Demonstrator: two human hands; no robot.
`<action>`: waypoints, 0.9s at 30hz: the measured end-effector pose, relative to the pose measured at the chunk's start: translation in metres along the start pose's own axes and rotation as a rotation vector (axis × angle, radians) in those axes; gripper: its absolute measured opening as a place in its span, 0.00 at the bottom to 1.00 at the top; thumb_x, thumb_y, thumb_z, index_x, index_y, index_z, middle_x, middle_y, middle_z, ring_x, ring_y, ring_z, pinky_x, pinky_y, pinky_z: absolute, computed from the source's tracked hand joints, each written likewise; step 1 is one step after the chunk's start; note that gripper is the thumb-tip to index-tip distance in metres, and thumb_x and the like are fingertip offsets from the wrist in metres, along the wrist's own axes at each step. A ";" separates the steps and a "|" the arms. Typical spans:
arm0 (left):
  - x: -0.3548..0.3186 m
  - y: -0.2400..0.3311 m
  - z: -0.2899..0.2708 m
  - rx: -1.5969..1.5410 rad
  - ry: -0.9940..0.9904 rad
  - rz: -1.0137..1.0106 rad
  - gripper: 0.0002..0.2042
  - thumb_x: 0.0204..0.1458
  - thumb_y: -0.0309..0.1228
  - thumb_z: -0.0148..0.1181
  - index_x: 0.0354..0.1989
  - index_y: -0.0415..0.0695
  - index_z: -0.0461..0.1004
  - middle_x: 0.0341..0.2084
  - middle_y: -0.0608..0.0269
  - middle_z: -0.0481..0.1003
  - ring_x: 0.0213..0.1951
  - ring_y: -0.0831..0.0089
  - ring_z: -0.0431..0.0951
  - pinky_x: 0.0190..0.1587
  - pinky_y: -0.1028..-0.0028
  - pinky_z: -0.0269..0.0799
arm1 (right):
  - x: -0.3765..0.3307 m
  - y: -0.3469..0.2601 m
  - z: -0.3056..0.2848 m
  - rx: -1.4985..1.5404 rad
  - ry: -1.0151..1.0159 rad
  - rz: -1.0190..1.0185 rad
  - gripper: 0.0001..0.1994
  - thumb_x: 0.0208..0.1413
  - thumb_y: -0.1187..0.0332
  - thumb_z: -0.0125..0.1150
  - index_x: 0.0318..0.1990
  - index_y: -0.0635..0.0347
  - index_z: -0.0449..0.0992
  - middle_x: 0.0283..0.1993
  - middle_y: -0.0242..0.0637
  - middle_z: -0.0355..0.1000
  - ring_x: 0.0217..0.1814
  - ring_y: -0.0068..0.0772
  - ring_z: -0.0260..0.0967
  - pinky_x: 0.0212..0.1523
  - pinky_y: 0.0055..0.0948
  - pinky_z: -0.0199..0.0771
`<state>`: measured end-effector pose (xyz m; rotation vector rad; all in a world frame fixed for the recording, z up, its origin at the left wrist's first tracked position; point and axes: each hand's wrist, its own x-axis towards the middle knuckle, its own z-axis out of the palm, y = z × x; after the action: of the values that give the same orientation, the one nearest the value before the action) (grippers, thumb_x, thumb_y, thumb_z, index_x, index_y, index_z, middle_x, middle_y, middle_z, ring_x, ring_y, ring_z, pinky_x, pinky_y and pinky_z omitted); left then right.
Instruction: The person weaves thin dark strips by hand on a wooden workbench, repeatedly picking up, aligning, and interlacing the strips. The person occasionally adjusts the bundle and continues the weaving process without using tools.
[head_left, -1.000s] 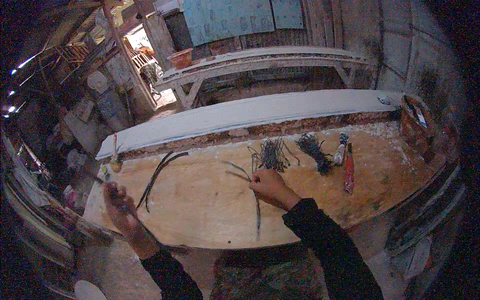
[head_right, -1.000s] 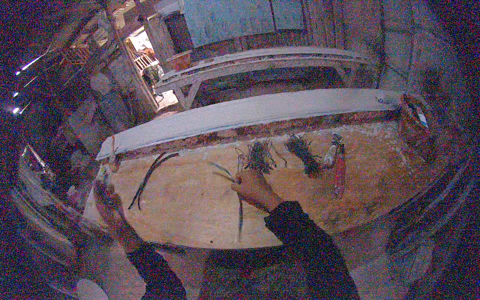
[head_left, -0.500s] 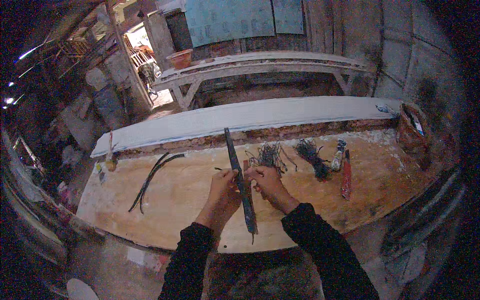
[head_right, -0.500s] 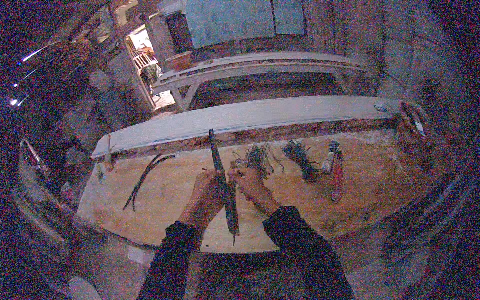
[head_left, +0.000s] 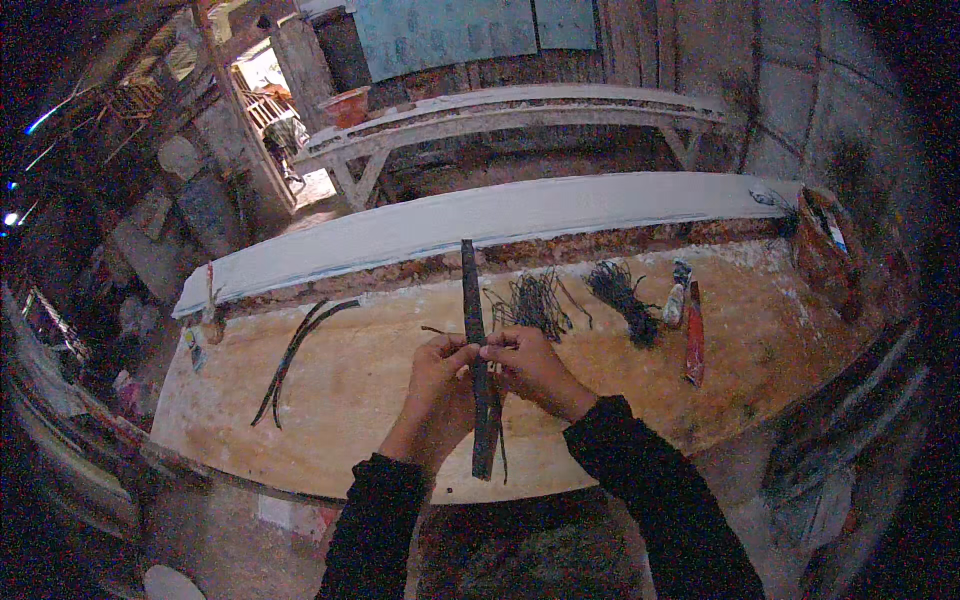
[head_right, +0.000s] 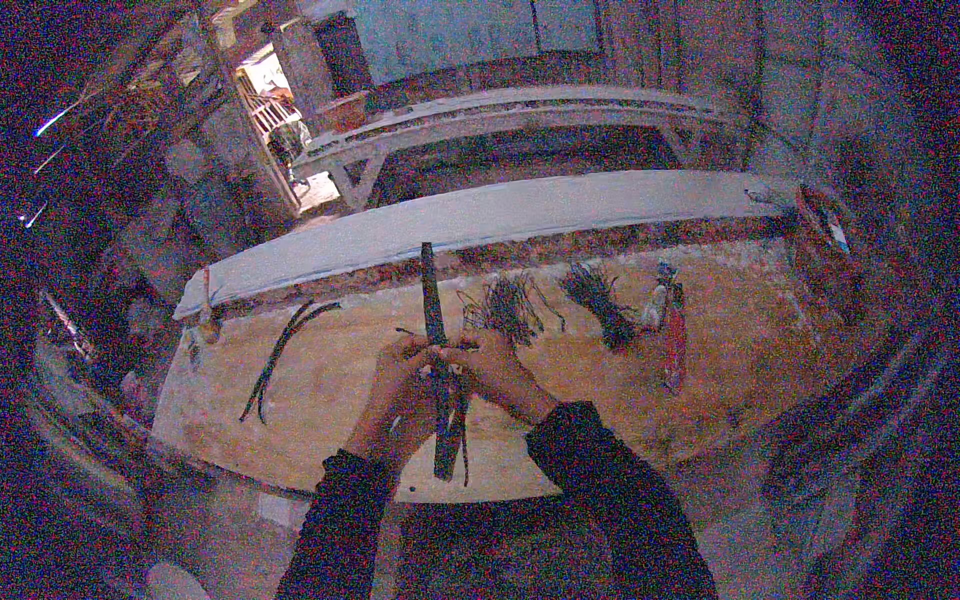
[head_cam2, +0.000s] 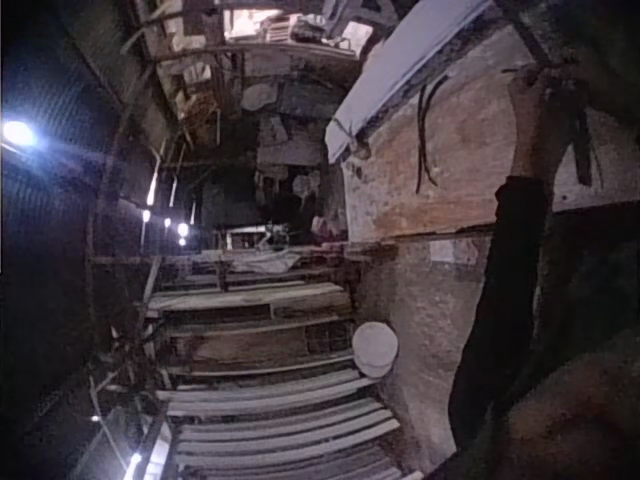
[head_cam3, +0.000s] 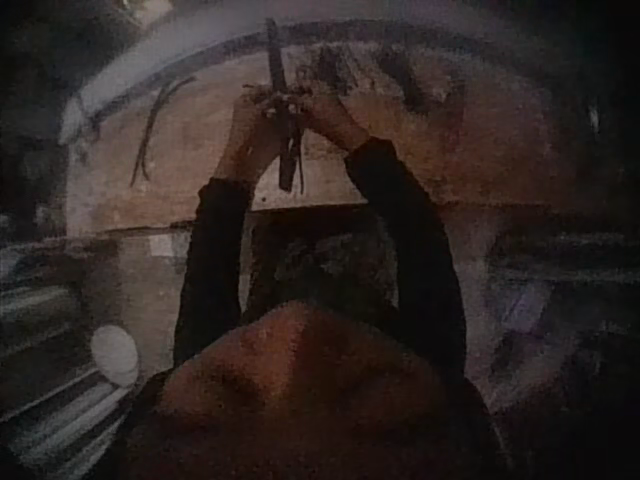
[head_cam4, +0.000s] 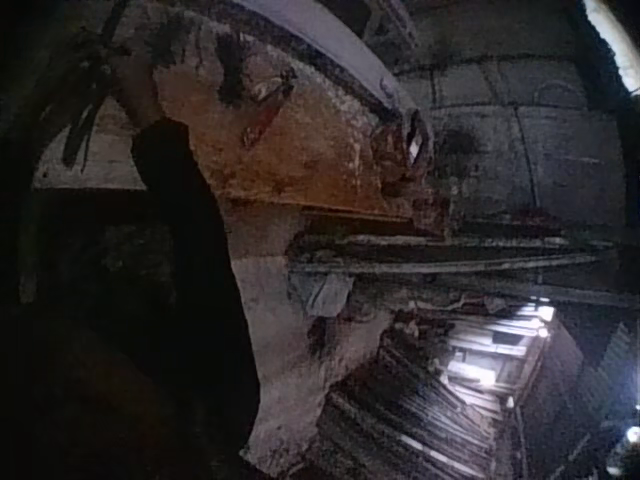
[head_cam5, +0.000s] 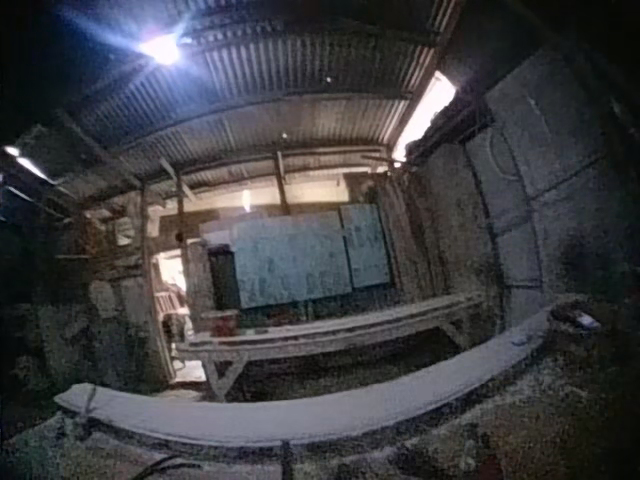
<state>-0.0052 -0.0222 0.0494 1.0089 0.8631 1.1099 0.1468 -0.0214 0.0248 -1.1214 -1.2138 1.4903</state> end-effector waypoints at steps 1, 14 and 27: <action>-0.001 0.000 0.000 -0.007 -0.004 -0.005 0.03 0.54 0.21 0.53 0.34 0.34 0.67 0.27 0.55 0.72 0.27 0.64 0.76 0.29 0.63 0.77 | 0.002 0.004 -0.001 -0.001 0.014 -0.030 0.06 0.54 0.71 0.60 0.33 0.66 0.73 0.29 0.31 0.69 0.29 0.22 0.68 0.25 0.24 0.72; 0.003 -0.008 -0.002 0.146 -0.020 0.043 0.02 0.53 0.20 0.53 0.32 0.34 0.69 0.26 0.56 0.72 0.27 0.66 0.76 0.31 0.65 0.77 | 0.000 0.008 -0.001 -0.148 0.154 -0.221 0.07 0.52 0.71 0.59 0.31 0.69 0.74 0.30 0.36 0.70 0.31 0.25 0.69 0.29 0.28 0.78; 0.023 -0.031 -0.028 0.316 -0.191 0.125 0.06 0.51 0.24 0.58 0.35 0.35 0.72 0.26 0.63 0.75 0.27 0.79 0.73 0.30 0.79 0.68 | 0.008 0.024 -0.008 -0.380 0.145 -0.370 0.11 0.47 0.65 0.61 0.30 0.67 0.76 0.26 0.42 0.73 0.30 0.35 0.73 0.34 0.33 0.72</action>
<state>-0.0164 0.0021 0.0102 1.4238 0.8440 0.9793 0.1510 -0.0156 -0.0004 -1.1477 -1.5440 0.9089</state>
